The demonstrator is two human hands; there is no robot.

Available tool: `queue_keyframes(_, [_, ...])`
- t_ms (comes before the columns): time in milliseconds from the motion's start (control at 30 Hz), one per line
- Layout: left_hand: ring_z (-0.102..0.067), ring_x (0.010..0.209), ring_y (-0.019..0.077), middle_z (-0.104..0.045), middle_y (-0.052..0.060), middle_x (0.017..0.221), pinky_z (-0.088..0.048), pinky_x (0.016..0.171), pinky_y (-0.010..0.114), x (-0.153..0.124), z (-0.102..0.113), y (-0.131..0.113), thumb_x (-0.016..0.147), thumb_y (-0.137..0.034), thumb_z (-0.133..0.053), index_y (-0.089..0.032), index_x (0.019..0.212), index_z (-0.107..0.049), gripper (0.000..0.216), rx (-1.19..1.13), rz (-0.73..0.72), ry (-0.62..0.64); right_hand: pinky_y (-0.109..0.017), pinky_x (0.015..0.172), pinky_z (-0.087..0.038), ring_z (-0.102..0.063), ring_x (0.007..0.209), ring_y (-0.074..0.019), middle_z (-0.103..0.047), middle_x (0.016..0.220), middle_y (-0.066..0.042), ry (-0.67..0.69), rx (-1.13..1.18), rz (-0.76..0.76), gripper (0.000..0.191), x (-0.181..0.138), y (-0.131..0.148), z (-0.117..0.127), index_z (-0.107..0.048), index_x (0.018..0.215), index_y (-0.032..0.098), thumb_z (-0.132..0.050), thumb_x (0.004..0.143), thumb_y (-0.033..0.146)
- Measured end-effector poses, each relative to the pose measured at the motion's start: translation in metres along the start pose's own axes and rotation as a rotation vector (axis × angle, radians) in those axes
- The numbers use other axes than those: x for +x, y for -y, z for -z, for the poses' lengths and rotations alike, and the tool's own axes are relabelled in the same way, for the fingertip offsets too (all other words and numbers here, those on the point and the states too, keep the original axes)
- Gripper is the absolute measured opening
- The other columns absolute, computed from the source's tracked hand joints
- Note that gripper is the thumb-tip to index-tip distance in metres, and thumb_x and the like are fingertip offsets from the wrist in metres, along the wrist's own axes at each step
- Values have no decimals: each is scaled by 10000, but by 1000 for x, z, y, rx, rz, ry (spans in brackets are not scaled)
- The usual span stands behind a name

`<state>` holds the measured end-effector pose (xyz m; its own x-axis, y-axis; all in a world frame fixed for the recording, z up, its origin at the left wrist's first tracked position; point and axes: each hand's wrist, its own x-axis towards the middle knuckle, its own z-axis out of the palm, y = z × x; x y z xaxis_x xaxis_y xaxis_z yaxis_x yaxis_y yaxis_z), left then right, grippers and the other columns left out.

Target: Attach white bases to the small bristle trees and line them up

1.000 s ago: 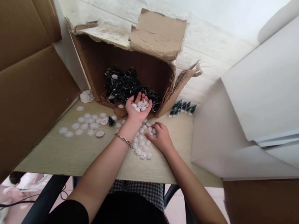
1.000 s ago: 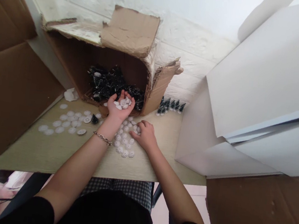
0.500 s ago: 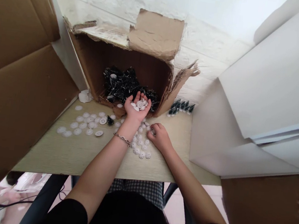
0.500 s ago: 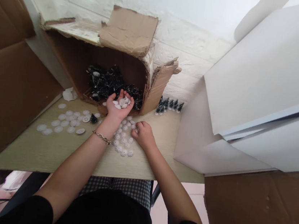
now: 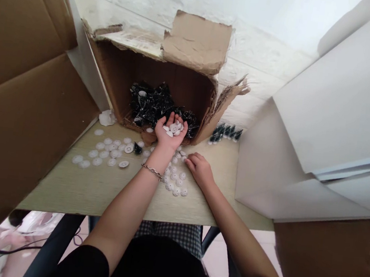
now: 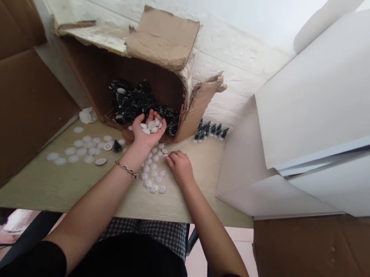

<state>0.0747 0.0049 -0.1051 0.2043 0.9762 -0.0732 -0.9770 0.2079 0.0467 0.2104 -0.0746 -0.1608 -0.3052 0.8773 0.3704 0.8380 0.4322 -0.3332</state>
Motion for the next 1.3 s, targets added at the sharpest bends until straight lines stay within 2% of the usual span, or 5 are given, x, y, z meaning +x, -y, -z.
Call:
queue_keyframes(300, [-546,647,85,-560,1,656,-419,727,278,1,2,1,704,-291,-386,-162,745,-530,197,-24,-6,4,-266,775,-333,-490,880,-132,-570,962,-27,8,4,30,297,0,-2,0,-585,748,198,-379,785,409])
queue_keyframes(600, [-546,659,84,-559,5,662,-419,734,275,-1,0,0,713,-300,-371,-165,748,-535,216,-4,-24,-12,-270,715,-335,-466,812,-157,-548,844,-42,27,-40,41,258,1,3,1,-494,678,178,-511,687,436])
queue_keyframes(867, [-548,660,93,-566,10,667,-417,739,288,0,1,-1,710,-303,-369,-166,761,-535,221,-21,-14,1,-224,616,-343,-435,659,-125,-470,693,-11,-39,-17,-74,40,-1,2,-2,-405,731,188,-407,708,221])
queue_keyframes(1100, [-547,643,96,-560,18,657,-416,729,287,0,1,0,721,-306,-353,-162,759,-533,234,-3,-27,2,-208,587,-339,-443,644,-118,-497,723,-17,-61,-40,-92,173,1,2,-3,-401,844,183,-364,676,173])
queue_keyframes(1300, [-549,647,100,-565,25,659,-418,735,297,-1,0,1,726,-296,-352,-160,749,-532,226,10,-29,-4,-235,624,-343,-453,688,-146,-503,735,-39,-38,-104,-76,154,2,2,-3,-425,830,181,-352,694,184])
